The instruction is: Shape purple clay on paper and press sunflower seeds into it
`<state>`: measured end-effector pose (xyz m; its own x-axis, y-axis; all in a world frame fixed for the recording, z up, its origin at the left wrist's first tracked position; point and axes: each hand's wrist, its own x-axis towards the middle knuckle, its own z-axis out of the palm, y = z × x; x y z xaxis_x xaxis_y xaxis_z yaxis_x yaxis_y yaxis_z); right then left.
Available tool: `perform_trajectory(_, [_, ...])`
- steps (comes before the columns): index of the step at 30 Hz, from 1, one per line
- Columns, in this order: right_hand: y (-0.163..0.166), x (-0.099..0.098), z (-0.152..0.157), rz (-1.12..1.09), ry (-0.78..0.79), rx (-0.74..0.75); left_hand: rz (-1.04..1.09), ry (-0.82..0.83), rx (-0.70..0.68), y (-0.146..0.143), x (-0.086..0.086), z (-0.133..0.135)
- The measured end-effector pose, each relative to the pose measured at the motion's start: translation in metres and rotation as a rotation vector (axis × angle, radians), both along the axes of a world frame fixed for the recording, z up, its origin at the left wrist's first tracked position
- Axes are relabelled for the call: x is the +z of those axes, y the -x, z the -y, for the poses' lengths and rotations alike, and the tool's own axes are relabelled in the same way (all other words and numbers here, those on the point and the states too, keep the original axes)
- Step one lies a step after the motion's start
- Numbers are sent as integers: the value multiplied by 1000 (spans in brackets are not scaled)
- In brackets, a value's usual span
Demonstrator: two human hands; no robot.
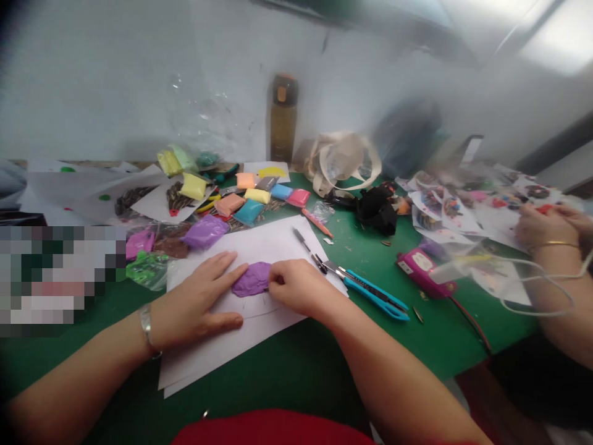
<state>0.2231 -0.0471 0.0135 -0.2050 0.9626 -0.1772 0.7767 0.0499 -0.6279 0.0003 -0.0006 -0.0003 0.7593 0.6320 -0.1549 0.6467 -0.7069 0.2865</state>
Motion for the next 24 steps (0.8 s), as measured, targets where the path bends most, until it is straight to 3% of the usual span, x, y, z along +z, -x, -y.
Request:
perform_trajectory(16, [0, -5, -1, 33, -38, 24, 1, 17, 1, -1, 1, -1])
perform_trajectory(24, [-8, 2, -2, -57, 55, 40, -19, 16, -3, -1, 2, 0])
